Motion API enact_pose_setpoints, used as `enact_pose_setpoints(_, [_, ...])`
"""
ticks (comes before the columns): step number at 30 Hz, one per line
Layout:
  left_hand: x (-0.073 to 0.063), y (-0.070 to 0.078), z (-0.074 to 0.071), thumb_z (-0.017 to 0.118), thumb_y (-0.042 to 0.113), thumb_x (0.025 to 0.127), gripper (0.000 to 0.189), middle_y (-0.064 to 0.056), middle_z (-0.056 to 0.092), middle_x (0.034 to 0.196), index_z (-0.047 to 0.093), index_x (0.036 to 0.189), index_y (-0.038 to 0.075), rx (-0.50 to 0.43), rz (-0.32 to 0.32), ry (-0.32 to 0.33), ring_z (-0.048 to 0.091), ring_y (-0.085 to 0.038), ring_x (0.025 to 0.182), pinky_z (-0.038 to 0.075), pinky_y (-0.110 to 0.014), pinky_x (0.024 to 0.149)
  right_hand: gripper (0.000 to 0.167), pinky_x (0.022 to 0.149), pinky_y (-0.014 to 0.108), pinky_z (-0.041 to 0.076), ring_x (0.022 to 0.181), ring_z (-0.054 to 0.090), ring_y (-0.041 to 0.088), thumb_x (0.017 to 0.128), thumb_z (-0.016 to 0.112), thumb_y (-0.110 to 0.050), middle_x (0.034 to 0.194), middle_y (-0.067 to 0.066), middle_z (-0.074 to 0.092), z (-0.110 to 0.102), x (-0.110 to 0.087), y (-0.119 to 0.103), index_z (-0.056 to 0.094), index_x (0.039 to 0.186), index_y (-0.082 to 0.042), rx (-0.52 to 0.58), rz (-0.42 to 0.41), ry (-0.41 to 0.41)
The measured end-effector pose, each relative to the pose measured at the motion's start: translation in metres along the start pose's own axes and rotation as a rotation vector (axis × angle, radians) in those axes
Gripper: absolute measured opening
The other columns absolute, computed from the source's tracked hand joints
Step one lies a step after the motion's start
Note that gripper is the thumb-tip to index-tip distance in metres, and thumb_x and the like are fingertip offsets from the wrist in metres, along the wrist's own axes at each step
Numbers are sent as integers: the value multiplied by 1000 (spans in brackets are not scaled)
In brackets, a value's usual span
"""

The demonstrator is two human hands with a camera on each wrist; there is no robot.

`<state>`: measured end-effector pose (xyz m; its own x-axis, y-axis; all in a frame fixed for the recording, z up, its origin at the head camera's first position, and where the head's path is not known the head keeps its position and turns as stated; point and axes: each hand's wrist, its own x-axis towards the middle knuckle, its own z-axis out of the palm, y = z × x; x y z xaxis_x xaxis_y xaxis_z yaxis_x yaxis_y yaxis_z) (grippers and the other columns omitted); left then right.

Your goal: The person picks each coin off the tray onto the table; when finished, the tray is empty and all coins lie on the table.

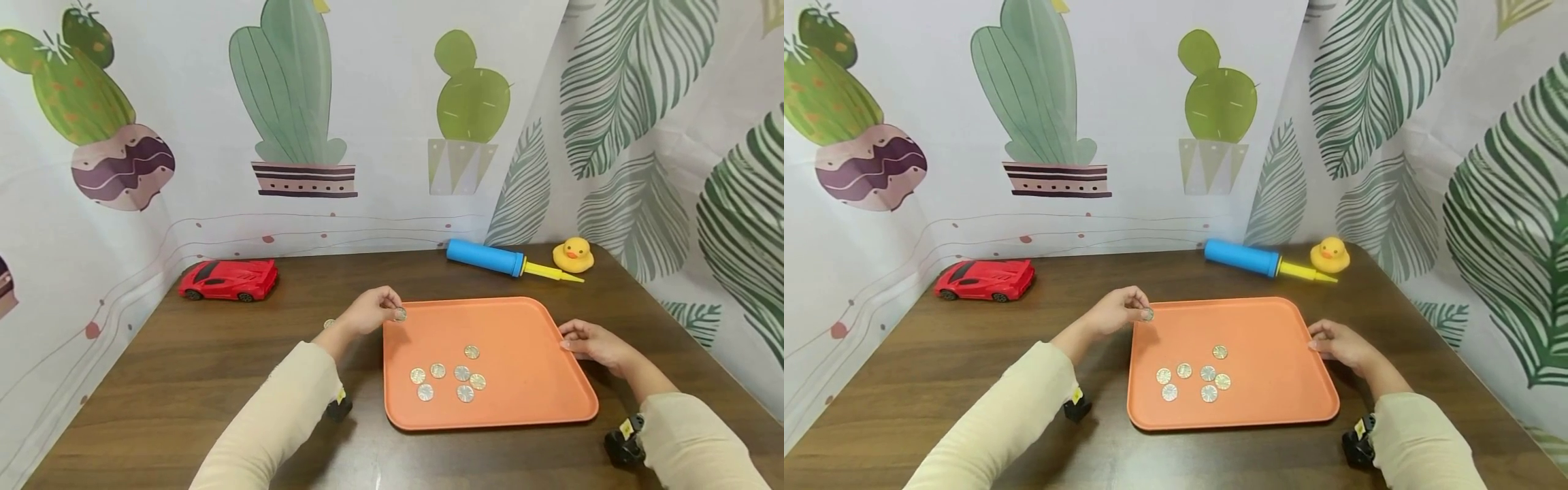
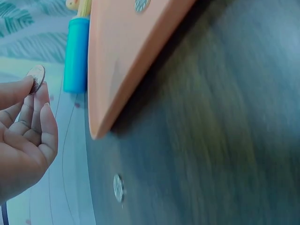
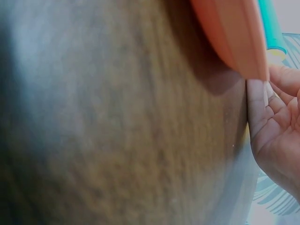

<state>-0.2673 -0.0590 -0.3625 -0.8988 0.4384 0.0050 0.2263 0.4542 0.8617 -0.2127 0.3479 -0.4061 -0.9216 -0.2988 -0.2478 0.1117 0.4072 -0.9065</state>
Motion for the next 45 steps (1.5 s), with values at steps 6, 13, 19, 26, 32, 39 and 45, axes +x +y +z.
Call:
enact_pose_setpoints(6, [-8, -8, -15, 58, 3, 80, 11, -6, 50, 78, 51, 88, 0, -92, -44, 30, 52, -21, 72, 43, -32, 62, 40, 69, 28, 46, 76, 55, 13, 86, 50, -8, 85, 5, 51, 2, 0, 3, 32, 110, 18, 6, 6, -7])
enact_pose_setpoints(13, [-17, -17, -32, 57, 3, 80, 13, -7, 49, 78, 50, 89, -2, -122, -47, 78, 54, -28, 80, 43, -43, 75, 38, 70, 29, 46, 77, 55, 14, 86, 50, -8, 86, 7, 52, 1, 3, -1, 34, 111, 17, -24, -1, -1])
enact_pose_setpoints(19, [-26, -25, -48, 59, 3, 79, 16, -6, 49, 77, 49, 90, -3, -113, -66, 131, 49, -16, 71, 44, -41, 73, 38, 70, 30, 46, 78, 55, 15, 86, 50, -8, 87, 8, 51, 2, 5, -4, 34, 110, 17, -30, -3, -4])
enact_pose_setpoints(26, [-35, -38, -66, 57, 1, 79, 14, -6, 49, 76, 50, 90, -5, -61, -72, 183, 50, -19, 71, 43, -38, 68, 37, 70, 30, 46, 78, 55, 14, 86, 49, -6, 87, 7, 51, 0, 4, -5, 34, 110, 17, -28, -4, 3])
enact_pose_setpoints(32, [-39, -55, -80, 55, -2, 80, 13, -6, 49, 75, 48, 90, -7, -79, -124, 228, 47, -12, 67, 43, -29, 65, 37, 71, 29, 46, 78, 54, 14, 86, 49, -7, 87, 8, 51, -2, 5, -6, 33, 111, 16, -38, -2, 9])
enact_pose_setpoints(39, [-48, -64, -91, 54, -1, 80, 15, -6, 49, 75, 47, 90, -10, -48, -157, 245, 47, -10, 65, 43, -28, 64, 37, 70, 29, 46, 78, 54, 13, 86, 49, -7, 87, 7, 51, -2, 5, -5, 33, 111, 17, -34, 2, 9])
enact_pose_setpoints(45, [-49, -71, -95, 53, -1, 80, 14, -7, 50, 75, 48, 90, -10, -24, -204, 235, 48, -10, 65, 43, -28, 63, 38, 70, 29, 46, 77, 55, 12, 86, 50, -8, 86, 7, 51, -2, 1, -3, 33, 111, 17, -36, 0, 8])
